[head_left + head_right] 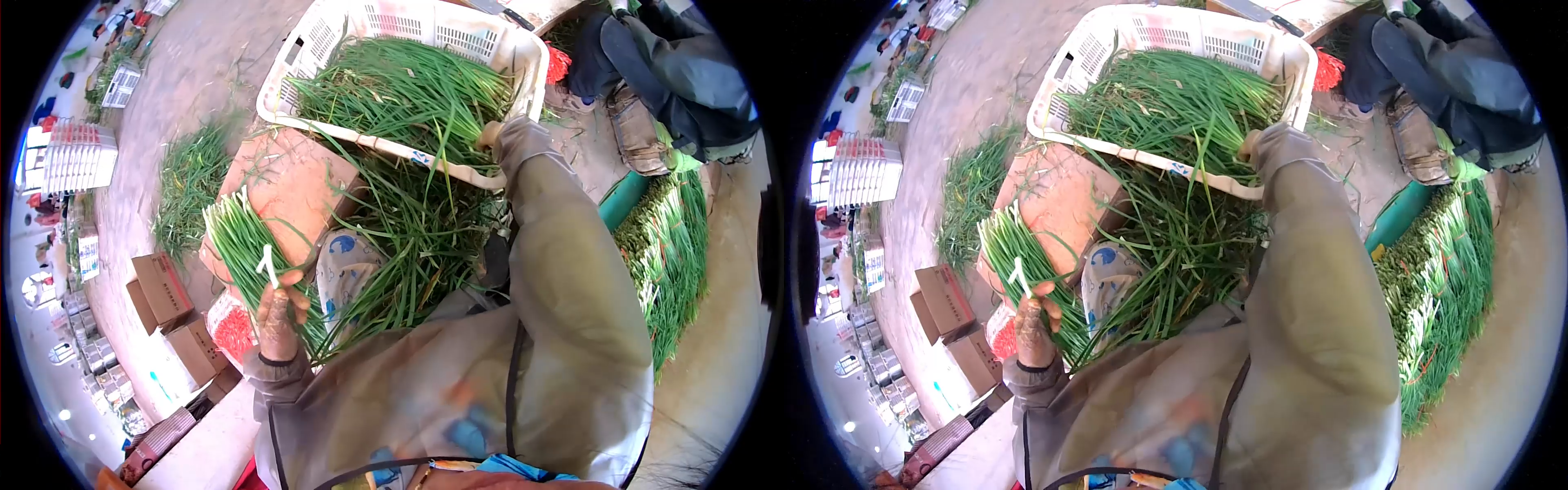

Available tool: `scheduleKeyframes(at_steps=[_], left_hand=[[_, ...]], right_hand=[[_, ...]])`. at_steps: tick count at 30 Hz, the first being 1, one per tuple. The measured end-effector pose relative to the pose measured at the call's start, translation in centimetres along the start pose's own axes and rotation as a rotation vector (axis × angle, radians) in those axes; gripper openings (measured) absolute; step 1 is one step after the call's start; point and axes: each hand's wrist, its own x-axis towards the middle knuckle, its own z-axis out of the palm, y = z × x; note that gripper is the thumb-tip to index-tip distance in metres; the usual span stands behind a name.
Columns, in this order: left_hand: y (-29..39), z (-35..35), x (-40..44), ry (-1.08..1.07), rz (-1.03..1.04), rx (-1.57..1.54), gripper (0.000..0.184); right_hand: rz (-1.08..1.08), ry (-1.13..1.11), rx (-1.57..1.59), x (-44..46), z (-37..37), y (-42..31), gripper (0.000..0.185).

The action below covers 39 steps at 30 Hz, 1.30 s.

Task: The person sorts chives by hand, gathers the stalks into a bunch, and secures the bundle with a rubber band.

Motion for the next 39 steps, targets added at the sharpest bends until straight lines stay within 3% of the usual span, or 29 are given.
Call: scheduleKeyframes(at_steps=[6, 15, 19, 22, 24, 26, 27, 28, 29, 30, 32, 33, 34, 36, 39], left_hand=[[-1.8, 1.7, -1.3, -0.174, -0.089, -0.135, 0.041], [-2.6, 1.5, -3.7, -0.065, -0.205, -0.203, 0.039], [-1.5, 1.7, -2.2, -0.144, -0.222, -0.115, 0.044], [-0.2, 2.7, -1.0, -0.321, -0.324, -0.110, 0.033], [0.0, 3.7, -0.5, -0.433, -0.229, -0.082, 0.036], [1.0, 4.8, -0.2, -0.476, -0.180, -0.029, 0.039], [1.2, 5.4, -0.1, -0.538, -0.100, -0.089, 0.040], [1.5, 6.0, -0.1, -0.598, -0.018, -0.149, 0.041], [2.6, 6.8, -0.5, -0.645, 0.005, -0.201, 0.044], [2.4, 7.9, -0.7, -0.588, 0.365, -0.023, 0.047], [4.7, 7.9, -0.2, -0.626, 0.904, 0.796, 0.050], [6.2, 8.5, -1.5, -0.558, 1.036, 1.027, 0.058], [6.5, 8.7, -2.2, -0.572, 1.001, 1.132, 0.067], [5.5, 7.7, -2.3, -0.912, 0.383, 0.906, 0.070], [1.6, 5.2, -2.9, -0.967, -0.028, 0.253, 0.067]], right_hand=[[0.034, 0.033, 0.011, 0.0, 2.2, -1.5, 0.033], [0.119, 0.032, 0.047, 4.0, 3.1, -0.5, 0.024], [0.044, 0.105, 0.443, 4.1, -3.7, 1.5, 0.020], [-0.188, 0.258, 0.883, -2.7, -8.3, 1.0, 0.014], [-0.238, 0.256, 0.890, -7.9, -8.5, -0.8, 0.015], [-0.342, 0.110, 0.972, -12.7, -5.8, -2.8, 0.026], [-0.241, -0.134, 0.954, -15.6, -5.1, -4.6, 0.028], [-0.271, -0.187, 0.790, -17.0, -2.8, -5.6, 0.026], [-0.370, -0.360, 0.836, -20.4, -1.7, -7.3, 0.027], [-0.457, -0.543, 0.879, -23.8, -0.5, -8.9, 0.029], [-0.474, -0.747, 0.538, -27.2, 1.2, -11.2, 0.033], [-0.586, -0.835, 0.509, -27.8, 1.9, -11.6, 0.034], [-0.699, -0.925, 0.478, -28.7, 2.5, -12.0, 0.035], [-0.787, -0.884, 0.397, -30.0, 2.1, -13.5, 0.034], [-0.723, -0.718, 0.128, -31.3, -0.4, -14.3, 0.038]])
